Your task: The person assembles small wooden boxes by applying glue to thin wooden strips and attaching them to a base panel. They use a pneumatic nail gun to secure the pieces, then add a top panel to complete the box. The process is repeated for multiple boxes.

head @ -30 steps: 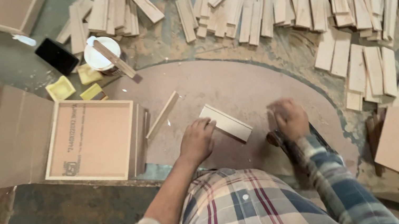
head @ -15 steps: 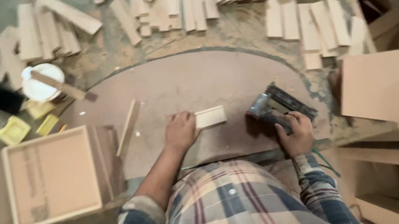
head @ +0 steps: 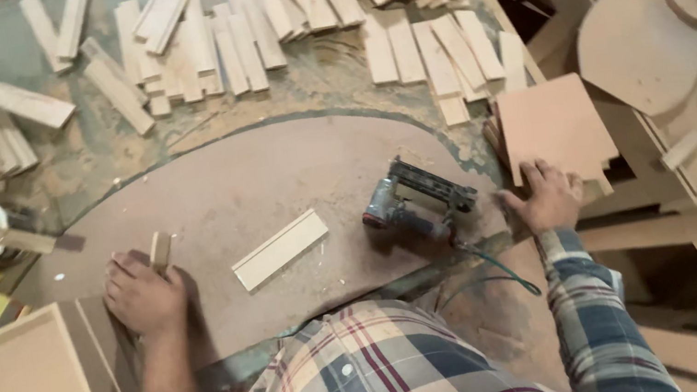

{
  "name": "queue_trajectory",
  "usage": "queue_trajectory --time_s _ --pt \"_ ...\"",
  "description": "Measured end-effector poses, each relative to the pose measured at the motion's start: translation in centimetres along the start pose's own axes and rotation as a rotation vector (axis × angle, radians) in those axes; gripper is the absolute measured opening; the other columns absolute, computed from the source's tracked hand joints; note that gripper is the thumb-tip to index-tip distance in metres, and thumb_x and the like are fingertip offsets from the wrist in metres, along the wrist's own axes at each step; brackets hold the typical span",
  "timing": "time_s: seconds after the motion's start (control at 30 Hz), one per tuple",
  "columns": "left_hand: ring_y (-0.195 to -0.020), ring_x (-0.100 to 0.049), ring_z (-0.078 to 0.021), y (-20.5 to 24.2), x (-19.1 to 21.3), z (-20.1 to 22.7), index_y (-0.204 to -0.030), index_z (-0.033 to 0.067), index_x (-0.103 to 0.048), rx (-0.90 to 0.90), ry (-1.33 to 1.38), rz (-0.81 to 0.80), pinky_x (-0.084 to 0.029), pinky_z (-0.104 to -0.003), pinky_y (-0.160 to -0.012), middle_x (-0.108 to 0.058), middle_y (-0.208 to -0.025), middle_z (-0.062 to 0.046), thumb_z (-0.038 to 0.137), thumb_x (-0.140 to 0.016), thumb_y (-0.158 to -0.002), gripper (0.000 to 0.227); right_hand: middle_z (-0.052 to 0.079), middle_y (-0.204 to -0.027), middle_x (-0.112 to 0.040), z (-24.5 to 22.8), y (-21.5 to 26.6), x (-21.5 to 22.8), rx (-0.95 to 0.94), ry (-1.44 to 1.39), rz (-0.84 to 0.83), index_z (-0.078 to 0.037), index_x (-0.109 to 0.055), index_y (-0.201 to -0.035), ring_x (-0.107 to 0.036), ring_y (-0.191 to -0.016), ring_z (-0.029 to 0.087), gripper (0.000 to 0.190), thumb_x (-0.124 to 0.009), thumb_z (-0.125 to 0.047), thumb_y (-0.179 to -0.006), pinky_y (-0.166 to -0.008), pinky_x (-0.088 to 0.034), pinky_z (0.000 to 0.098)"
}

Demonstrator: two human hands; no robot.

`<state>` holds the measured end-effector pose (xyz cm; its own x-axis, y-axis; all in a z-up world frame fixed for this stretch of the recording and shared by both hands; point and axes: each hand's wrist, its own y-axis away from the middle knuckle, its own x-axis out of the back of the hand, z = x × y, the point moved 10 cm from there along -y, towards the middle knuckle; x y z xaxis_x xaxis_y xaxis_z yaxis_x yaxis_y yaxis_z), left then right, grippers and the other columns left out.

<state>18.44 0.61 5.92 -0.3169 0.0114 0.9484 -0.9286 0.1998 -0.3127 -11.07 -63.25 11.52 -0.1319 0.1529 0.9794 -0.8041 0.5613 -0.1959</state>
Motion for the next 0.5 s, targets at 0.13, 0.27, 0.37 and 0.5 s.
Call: queue_trajectory --time_s 0.13,0.27,0.37,0.5 --pt "-0.104 -0.067 -0.0299 2.2 -5.0 -1.4 -0.121 0.0171 -0.070 0.018 -0.013 -0.318 -0.049 -0.051 -0.100 -0.072 -0.110 -0.009 0.025 -0.063 -0.104 0.021 0.006 -0.109 -0.075 -1.0 -0.3 3.6 0.050 0.029 0.095 -0.018 -0.076 -0.113 -0.070 -0.102 0.027 0.029 -0.074 -0.036 -0.090 -0.095 -0.052 0.0456" --pt "-0.108 -0.066 -0.0320 2.8 -2.6 0.8 -0.117 0.0172 -0.072 0.015 0.086 -0.318 -0.049 -0.052 -0.092 -0.071 -0.115 -0.009 0.029 -0.068 -0.088 0.031 0.012 -0.101 -0.077 -1.2 -0.5 12.5 0.068 -0.275 0.490 -0.009 -0.079 -0.110 -0.071 -0.084 0.024 0.016 -0.069 -0.010 -0.097 -0.078 -0.057 0.0335" --pt "-0.109 -0.065 -0.0352 2.0 3.1 4.2 -0.118 0.0148 -0.071 -0.048 0.245 -0.173 -0.048 -0.054 -0.090 -0.069 -0.118 -0.012 0.031 -0.071 -0.080 0.041 0.013 -0.108 -0.074 -0.2 0.0 15.3 -0.032 -0.753 0.560 0.002 -0.073 -0.118 -0.071 -0.095 0.017 0.012 -0.065 -0.001 -0.109 -0.087 -0.057 0.0275" --pt "-0.117 -0.063 -0.0370 0.5 8.2 11.5 -0.130 0.0108 -0.065 -0.099 0.862 -0.251 -0.051 -0.046 -0.099 -0.064 -0.130 -0.015 0.034 -0.079 -0.083 0.054 0.001 -0.099 -0.069 -4.7 -0.8 9.9 -0.305 -1.494 0.196 -0.004 -0.068 -0.108 -0.062 -0.086 0.010 0.008 -0.070 -0.012 -0.106 -0.073 -0.052 0.0263"
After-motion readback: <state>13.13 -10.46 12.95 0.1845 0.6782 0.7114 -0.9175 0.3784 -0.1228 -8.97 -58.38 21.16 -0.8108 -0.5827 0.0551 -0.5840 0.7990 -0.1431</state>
